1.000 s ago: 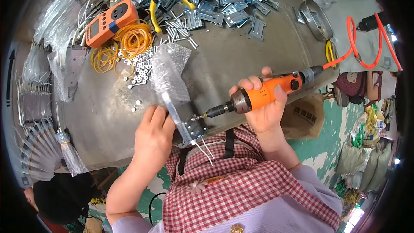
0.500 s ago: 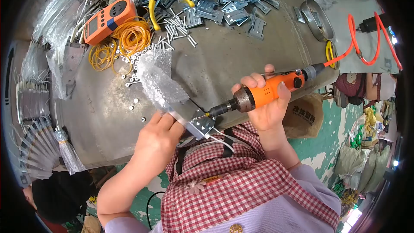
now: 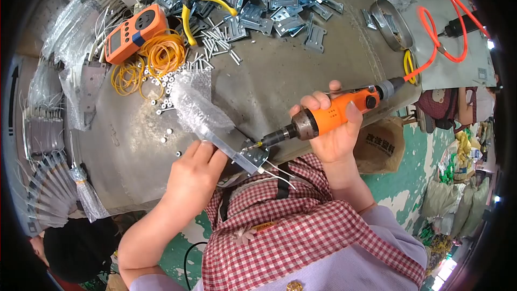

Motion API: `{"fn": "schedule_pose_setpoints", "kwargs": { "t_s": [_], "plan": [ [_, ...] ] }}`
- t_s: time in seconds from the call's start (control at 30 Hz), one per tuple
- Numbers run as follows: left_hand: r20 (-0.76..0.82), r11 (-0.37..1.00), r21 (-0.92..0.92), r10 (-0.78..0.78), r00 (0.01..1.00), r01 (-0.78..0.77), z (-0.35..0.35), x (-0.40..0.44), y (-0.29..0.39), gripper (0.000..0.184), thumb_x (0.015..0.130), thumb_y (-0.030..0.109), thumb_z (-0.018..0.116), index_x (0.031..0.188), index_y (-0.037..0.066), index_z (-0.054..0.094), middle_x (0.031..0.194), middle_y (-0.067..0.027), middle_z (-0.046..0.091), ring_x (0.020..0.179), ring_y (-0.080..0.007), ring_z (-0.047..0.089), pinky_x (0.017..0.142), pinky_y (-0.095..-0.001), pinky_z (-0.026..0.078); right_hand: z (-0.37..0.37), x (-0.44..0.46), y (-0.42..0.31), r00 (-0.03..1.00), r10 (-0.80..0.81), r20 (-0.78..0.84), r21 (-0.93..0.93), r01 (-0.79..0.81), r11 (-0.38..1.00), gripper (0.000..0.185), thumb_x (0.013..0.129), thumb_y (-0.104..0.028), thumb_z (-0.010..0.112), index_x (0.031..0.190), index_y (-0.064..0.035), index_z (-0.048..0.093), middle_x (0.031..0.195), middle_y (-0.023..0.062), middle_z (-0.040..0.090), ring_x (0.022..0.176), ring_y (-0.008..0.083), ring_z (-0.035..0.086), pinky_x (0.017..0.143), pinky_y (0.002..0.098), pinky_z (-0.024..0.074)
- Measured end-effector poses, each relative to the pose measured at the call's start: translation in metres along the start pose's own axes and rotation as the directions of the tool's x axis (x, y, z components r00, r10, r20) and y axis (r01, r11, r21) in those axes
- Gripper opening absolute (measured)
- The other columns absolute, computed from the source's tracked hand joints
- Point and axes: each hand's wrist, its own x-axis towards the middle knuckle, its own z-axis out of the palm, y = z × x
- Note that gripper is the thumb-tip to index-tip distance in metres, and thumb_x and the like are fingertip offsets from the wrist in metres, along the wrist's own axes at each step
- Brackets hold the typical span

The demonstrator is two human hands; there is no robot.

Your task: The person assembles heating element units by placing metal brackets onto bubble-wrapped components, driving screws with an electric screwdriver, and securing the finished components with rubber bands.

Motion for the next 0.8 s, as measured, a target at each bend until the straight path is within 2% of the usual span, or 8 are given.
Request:
{"fn": "schedule_pose_setpoints", "kwargs": {
  "t_s": [0.07, 0.13, 0.17, 0.23, 0.27, 0.33, 0.57, 0.8],
  "plan": [
    [-0.064, 0.994, -0.104, -0.050, 0.997, 0.043, 0.001, -0.001, 0.000, 0.032, 0.062, -0.005, 0.059, 0.093, 0.003, 0.058, 0.093, -0.0152, 0.055, 0.081, -0.0292, 0.058, 0.066, -0.0304, 0.051, 0.000, 0.001, -0.002, 1.000, -0.014, 0.003, -0.034, 0.014, 0.999, 0.037, 0.080, -0.029, 0.061, 0.112, -0.0143, 0.048, 0.088, 0.0051, 0.056, 0.093, 0.0204, 0.050, 0.093, 0.0508, 0.0356],
    [-0.179, 0.882, -0.457, -0.219, 0.959, 0.116, 0.003, -0.001, 0.002, 0.024, 0.068, -0.009, 0.061, 0.089, 0.002, 0.058, 0.090, -0.0128, 0.056, 0.077, -0.0235, 0.059, 0.065, -0.0283, 0.050, 0.000, 0.001, -0.004, 1.000, -0.014, 0.004, -0.030, 0.014, 0.999, 0.037, 0.080, -0.030, 0.061, 0.112, -0.0146, 0.048, 0.088, 0.0050, 0.056, 0.093, 0.0204, 0.050, 0.093, 0.0505, 0.0355],
    [-0.179, 0.881, -0.459, -0.219, 0.959, 0.116, 0.005, -0.002, 0.004, 0.024, 0.068, -0.009, 0.061, 0.089, 0.002, 0.058, 0.090, -0.0128, 0.056, 0.077, -0.0235, 0.059, 0.065, -0.0283, 0.050, 0.001, 0.001, -0.004, 1.000, -0.014, 0.007, -0.024, 0.015, 1.000, 0.037, 0.081, -0.030, 0.061, 0.112, -0.0150, 0.048, 0.087, 0.0049, 0.056, 0.093, 0.0203, 0.050, 0.093, 0.0502, 0.0353],
    [-0.057, 0.363, -0.919, -0.513, 0.857, 0.156, 0.014, -0.007, 0.012, 0.014, 0.075, -0.007, 0.061, 0.087, 0.000, 0.056, 0.095, -0.0091, 0.055, 0.080, -0.0164, 0.057, 0.072, -0.0258, 0.047, 0.002, 0.001, -0.005, 1.000, -0.008, 0.018, -0.018, 0.009, 1.000, 0.037, 0.081, -0.030, 0.060, 0.113, -0.0153, 0.048, 0.087, 0.0048, 0.055, 0.093, 0.0203, 0.050, 0.093, 0.0499, 0.0352],
    [-0.056, 0.362, -0.919, -0.513, 0.856, 0.157, 0.020, -0.009, 0.016, 0.014, 0.075, -0.007, 0.061, 0.087, 0.000, 0.056, 0.095, -0.0091, 0.055, 0.080, -0.0164, 0.057, 0.072, -0.0258, 0.047, 0.002, 0.001, -0.005, 1.000, -0.004, 0.028, -0.011, 0.004, 1.000, 0.037, 0.081, -0.030, 0.060, 0.113, -0.0156, 0.048, 0.087, 0.0048, 0.055, 0.093, 0.0203, 0.049, 0.093, 0.0497, 0.0351],
    [-0.053, 0.198, -0.977, -0.591, 0.805, 0.080, 0.033, -0.013, 0.022, 0.011, 0.079, -0.006, 0.059, 0.088, 0.000, 0.057, 0.096, -0.0059, 0.054, 0.085, -0.0108, 0.054, 0.073, -0.0246, 0.045, 0.002, 0.001, -0.004, 0.999, 0.007, 0.032, -0.024, -0.006, 1.000, 0.037, 0.081, -0.030, 0.060, 0.113, -0.0158, 0.048, 0.088, 0.0048, 0.055, 0.093, 0.0204, 0.049, 0.093, 0.0496, 0.0351],
    [-0.184, 0.156, -0.983, -0.737, 0.651, -0.100, 0.048, -0.008, 0.033, 0.009, 0.080, -0.004, 0.058, 0.088, 0.000, 0.054, 0.095, -0.0077, 0.053, 0.082, -0.0148, 0.054, 0.073, -0.0279, 0.046, 0.005, 0.003, -0.002, 0.998, 0.043, 0.035, -0.030, -0.042, 0.999, 0.036, 0.082, -0.030, 0.059, 0.112, -0.0148, 0.047, 0.087, 0.0048, 0.055, 0.094, 0.0209, 0.049, 0.093, 0.0501, 0.0348],
    [-0.286, 0.193, -0.958, -0.660, 0.695, -0.211, 0.038, -0.001, 0.026, 0.011, 0.081, -0.009, 0.054, 0.089, -0.001, 0.053, 0.092, -0.0098, 0.054, 0.084, -0.0181, 0.057, 0.076, -0.0307, 0.048, 0.001, -0.005, -0.002, 1.000, 0.023, -0.011, -0.014, -0.023, 1.000, 0.037, 0.081, -0.030, 0.060, 0.112, -0.0145, 0.047, 0.087, 0.0046, 0.055, 0.091, 0.0202, 0.050, 0.093, 0.0504, 0.0347]
  ]
}}
